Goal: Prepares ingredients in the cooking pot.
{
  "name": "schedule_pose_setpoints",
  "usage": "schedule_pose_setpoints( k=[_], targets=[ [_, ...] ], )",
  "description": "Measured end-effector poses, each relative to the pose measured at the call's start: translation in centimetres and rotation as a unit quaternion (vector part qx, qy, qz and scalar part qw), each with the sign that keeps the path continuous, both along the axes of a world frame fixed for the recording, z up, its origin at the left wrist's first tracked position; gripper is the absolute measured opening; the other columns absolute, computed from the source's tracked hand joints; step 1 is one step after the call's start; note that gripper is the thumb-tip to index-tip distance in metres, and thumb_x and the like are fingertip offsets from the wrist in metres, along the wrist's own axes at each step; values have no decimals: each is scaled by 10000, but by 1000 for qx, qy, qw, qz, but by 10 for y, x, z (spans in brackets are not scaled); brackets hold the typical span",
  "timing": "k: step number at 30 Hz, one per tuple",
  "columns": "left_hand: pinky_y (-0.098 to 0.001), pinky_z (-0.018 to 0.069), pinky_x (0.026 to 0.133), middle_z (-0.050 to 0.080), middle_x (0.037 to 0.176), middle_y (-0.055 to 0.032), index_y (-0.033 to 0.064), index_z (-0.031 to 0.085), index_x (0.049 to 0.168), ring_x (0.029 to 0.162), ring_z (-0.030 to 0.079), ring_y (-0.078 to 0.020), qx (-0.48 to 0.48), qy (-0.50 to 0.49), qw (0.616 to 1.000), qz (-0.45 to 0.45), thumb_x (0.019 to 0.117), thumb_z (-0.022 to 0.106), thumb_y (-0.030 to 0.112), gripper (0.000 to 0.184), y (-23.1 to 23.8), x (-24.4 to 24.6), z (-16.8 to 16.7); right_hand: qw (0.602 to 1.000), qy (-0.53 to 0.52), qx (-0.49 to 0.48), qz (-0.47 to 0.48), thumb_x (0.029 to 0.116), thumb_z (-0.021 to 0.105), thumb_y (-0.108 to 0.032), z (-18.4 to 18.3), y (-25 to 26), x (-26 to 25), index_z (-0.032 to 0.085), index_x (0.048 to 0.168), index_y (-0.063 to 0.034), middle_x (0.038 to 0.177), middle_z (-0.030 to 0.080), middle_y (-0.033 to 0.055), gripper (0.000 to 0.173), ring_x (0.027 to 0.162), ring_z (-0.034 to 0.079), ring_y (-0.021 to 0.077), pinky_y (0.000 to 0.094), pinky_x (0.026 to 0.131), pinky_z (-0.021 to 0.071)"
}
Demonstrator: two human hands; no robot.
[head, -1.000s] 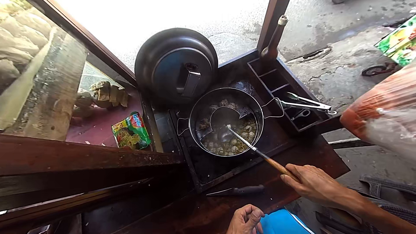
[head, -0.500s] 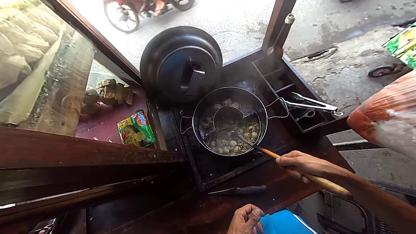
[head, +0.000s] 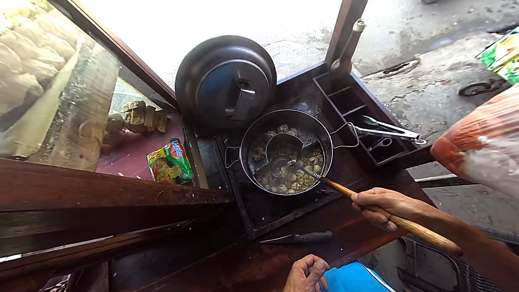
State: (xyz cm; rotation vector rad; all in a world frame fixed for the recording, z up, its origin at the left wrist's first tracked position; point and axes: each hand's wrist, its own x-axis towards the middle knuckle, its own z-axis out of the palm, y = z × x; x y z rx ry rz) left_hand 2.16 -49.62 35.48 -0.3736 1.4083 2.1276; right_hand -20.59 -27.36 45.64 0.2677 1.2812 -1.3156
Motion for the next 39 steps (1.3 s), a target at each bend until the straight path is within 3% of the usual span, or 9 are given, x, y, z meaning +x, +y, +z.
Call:
schedule_pose_setpoints(
  k=[5,11,17,22,27,30,33,35,39],
  targets=[
    [-175,471,524,673,717,45,19,669,1090,530,543,-2,-2,-1,1000,-2,1073,500,241,280,0,0,1,997,70,14,7,1102,377,-244,9,-1,11,575,837,-99,514,499,-28,361,390,503,41,167,377,433],
    [-177,479,522,677,721,40,16,673,1090,531,550,-4,-8,2,1000,-2,1074,499,236,282,0,1,2,996,15,-80,-35,1103,290,-258,32,-1,5,565,887,-109,512,457,-57,380,380,484,2,137,373,433],
    [-168,474,532,674,725,50,19,672,1103,536,543,6,-12,6,1000,-8,1080,496,239,283,0,-1,3,981,191,-14,35,1095,430,-261,25,-44,16,558,932,-112,559,515,-34,255,417,503,58,193,404,451],
    [-182,478,527,658,702,42,11,672,1069,531,543,-9,-6,3,1000,22,1073,505,241,284,-1,3,4,870,424,132,212,1065,456,-410,-41,-64,25,574,1002,-110,678,514,12,329,581,549,151,351,576,468],
    [-180,480,531,660,697,42,13,672,1072,530,546,-8,-5,4,1000,17,1076,500,236,281,0,3,4,789,520,194,265,1068,419,-413,-62,-66,34,589,1049,-54,699,571,95,398,684,631,282,465,643,489],
    [-179,477,528,662,702,42,14,670,1073,527,542,-7,-1,2,1000,15,1074,504,237,278,0,2,4,860,464,128,169,1053,462,-399,-54,-58,35,577,976,-107,649,496,-1,323,560,530,138,327,548,442],
    [-175,479,531,665,712,48,19,674,1092,533,544,-1,-1,3,1000,10,1074,510,237,273,-2,1,3,958,285,7,18,1051,471,-317,-17,-41,37,572,929,-131,557,510,-35,244,416,499,73,219,406,448],
    [-174,476,527,667,712,43,14,674,1093,527,540,-1,-4,1,1000,12,1077,505,231,276,-3,1,3,976,217,0,-16,1051,461,-304,11,-21,37,594,901,-135,540,497,-37,262,391,471,62,200,373,423],
    [-181,480,522,668,710,37,10,669,1089,524,545,-10,-1,-1,1000,-2,1078,494,242,291,-1,1,0,964,241,98,60,1032,501,-359,33,16,37,578,885,-150,543,519,-25,267,398,491,80,215,376,415]
  ],
)
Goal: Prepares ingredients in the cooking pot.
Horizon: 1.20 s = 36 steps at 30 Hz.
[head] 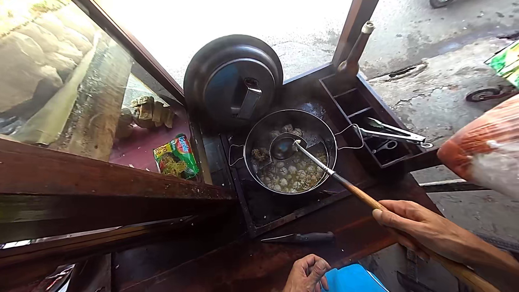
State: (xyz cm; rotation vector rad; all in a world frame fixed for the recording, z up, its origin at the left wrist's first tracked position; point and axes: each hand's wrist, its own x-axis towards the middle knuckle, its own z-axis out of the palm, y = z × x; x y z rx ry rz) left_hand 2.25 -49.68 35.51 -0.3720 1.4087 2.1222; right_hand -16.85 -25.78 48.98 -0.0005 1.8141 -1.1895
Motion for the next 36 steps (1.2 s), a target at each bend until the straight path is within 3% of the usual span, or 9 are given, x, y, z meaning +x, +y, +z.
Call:
schedule_pose_setpoints(
  k=[3,7,14,17,21,26,30,36],
  targets=[
    [-184,479,531,664,710,34,9,667,1091,533,547,-13,0,-2,1000,-14,1078,493,258,304,3,-3,0,992,47,109,46,1049,507,-378,-12,-1,0,567,891,-132,572,552,-3,298,436,533,112,263,428,454],
    [-183,473,528,663,713,39,13,667,1089,534,542,-10,-6,2,1000,-12,1071,513,255,287,2,-3,4,967,84,217,108,1079,475,-384,-36,-25,-4,575,934,-100,661,573,37,335,559,591,173,362,578,506],
    [-178,473,526,665,709,42,14,667,1081,527,541,-8,-9,-1,1000,13,1070,510,259,291,0,5,2,947,86,269,154,1094,405,-374,-71,-68,-14,584,989,-68,808,603,107,369,743,640,268,458,710,511],
    [-175,467,520,660,705,45,15,664,1076,523,534,-5,-8,-3,1000,13,1070,508,250,282,3,4,2,963,60,231,122,1104,393,-359,-89,-81,-20,573,973,-68,738,590,63,367,636,616,192,379,640,514],
    [-171,467,522,657,710,49,14,667,1083,531,536,-3,-9,0,1000,13,1068,515,263,292,3,3,4,994,-44,78,-64,1121,418,-292,-107,-103,-27,554,925,-65,577,535,-14,330,452,534,77,225,471,475],
    [-179,478,525,659,707,47,15,670,1082,532,546,-9,-13,1,1000,18,1071,507,251,288,1,5,2,945,-177,-68,-268,1114,397,-224,-110,-141,-43,497,862,-96,536,470,-41,300,398,470,41,179,386,421],
    [-181,474,516,653,698,43,10,668,1081,524,540,-13,-12,2,1000,20,1068,511,244,282,0,5,4,916,-224,-129,-306,1114,373,-247,-128,-164,-61,474,880,-110,552,449,-35,289,399,452,46,182,375,406],
    [-185,472,511,658,703,38,1,669,1098,521,539,-13,-19,3,999,28,1073,500,246,298,-1,6,3,914,-283,-139,-256,1107,355,-249,-140,-171,-80,454,847,-120,527,423,-42,306,386,430,37,171,367,380]
  ],
)
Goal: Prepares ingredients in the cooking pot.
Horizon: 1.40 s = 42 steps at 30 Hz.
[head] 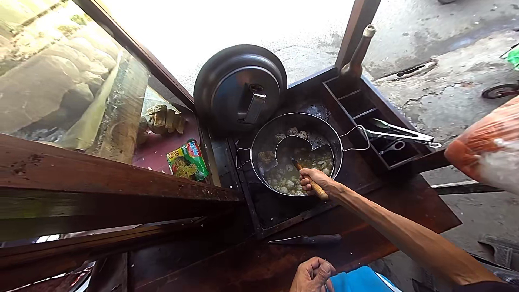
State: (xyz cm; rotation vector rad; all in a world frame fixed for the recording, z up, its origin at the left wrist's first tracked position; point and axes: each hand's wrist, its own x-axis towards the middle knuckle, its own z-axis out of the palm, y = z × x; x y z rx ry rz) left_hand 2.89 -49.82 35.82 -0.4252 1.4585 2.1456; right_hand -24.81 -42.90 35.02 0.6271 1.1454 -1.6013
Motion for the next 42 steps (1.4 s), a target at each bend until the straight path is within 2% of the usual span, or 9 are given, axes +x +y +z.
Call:
schedule_pose_setpoints(
  k=[5,12,23,30,35,38,42],
  targets=[
    [-185,471,512,660,702,35,6,668,1091,522,541,-16,2,-1,1000,-12,1070,504,241,288,2,-1,-1,996,-28,-34,77,1102,354,-267,0,29,-1,456,851,-129,521,407,-54,304,376,414,17,146,360,345],
    [-186,472,513,667,717,28,2,665,1103,526,544,-20,0,-1,1000,-22,1068,512,270,311,3,-2,-2,983,-98,-125,94,1118,306,-269,10,70,9,460,856,-125,514,407,-62,336,369,417,-15,111,358,351],
    [-187,478,533,662,711,35,9,665,1100,537,549,-17,-7,-1,1000,-24,1071,502,270,309,6,-2,-3,981,-127,-117,87,1121,310,-271,41,114,29,473,868,-127,533,415,-67,334,374,424,-31,95,359,361],
    [-179,477,524,669,713,42,12,667,1096,532,549,-8,-4,-1,1000,-24,1069,505,253,292,6,-3,-3,988,-90,-77,101,1123,317,-280,47,123,33,479,883,-122,533,412,-64,330,370,415,-22,105,357,358],
    [-183,483,533,666,713,39,14,668,1098,539,553,-11,-4,2,1000,-25,1071,504,261,298,6,-3,-5,988,-99,-95,67,1122,300,-274,46,122,34,475,882,-124,535,412,-66,334,371,420,-27,100,358,360],
    [-186,485,529,668,710,38,14,668,1093,535,556,-15,-5,-3,1000,-26,1071,502,256,294,8,-4,-5,982,-128,-137,16,1115,296,-268,42,115,32,483,872,-122,536,434,-63,340,377,445,-32,96,358,376],
    [-181,479,528,671,711,40,14,674,1085,533,548,-8,-1,1,1000,-28,1069,508,249,288,8,-4,-5,964,-176,-188,-72,1109,287,-274,31,92,28,485,871,-108,537,442,-60,351,369,433,-34,94,342,352]
  ],
)
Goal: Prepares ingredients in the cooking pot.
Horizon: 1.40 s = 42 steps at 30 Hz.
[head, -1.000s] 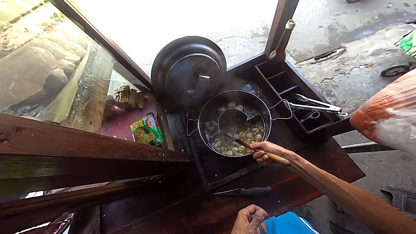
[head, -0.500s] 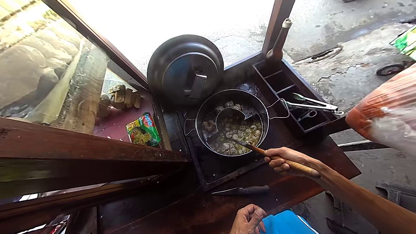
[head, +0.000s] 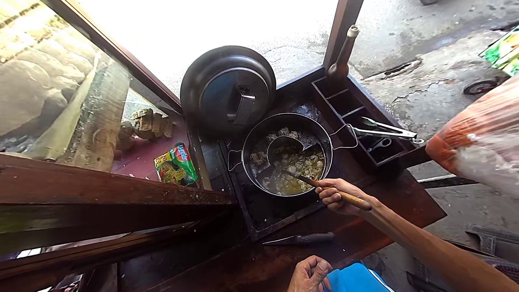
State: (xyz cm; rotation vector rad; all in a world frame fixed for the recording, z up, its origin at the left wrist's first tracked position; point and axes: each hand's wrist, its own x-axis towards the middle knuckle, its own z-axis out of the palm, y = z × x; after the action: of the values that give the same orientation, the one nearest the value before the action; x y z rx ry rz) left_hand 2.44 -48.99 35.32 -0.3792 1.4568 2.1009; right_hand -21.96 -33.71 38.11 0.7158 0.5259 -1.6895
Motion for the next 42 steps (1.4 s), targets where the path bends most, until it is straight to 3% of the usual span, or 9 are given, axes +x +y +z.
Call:
schedule_pose_setpoints(
  k=[10,19,29,42],
  targets=[
    [-186,483,531,663,699,37,1,673,1078,524,543,-13,-9,0,1000,19,1071,501,252,304,-5,3,3,979,-72,-103,-162,1096,271,-318,-44,-55,-19,499,879,-82,544,463,-51,394,365,447,-22,97,332,357],
    [-175,470,520,661,702,38,-3,671,1087,522,534,-5,-6,1,1000,26,1076,485,232,300,-7,4,5,945,31,-129,-300,1114,217,-347,-57,-68,4,503,942,-86,569,486,-56,424,394,471,-10,104,378,394],
    [-172,467,522,662,703,33,0,670,1081,529,536,-5,3,-4,1000,4,1072,498,219,279,-3,-1,4,938,63,-90,-328,1118,179,-384,-38,-51,51,514,918,-104,560,496,-55,480,418,505,6,121,412,432],
    [-174,479,526,665,688,29,13,671,1059,518,544,-9,12,-2,1000,11,1073,498,223,273,1,1,1,941,-4,-93,-325,1111,199,-361,-9,-35,89,509,891,-92,545,475,-59,466,404,496,-10,107,401,428]
  ],
)
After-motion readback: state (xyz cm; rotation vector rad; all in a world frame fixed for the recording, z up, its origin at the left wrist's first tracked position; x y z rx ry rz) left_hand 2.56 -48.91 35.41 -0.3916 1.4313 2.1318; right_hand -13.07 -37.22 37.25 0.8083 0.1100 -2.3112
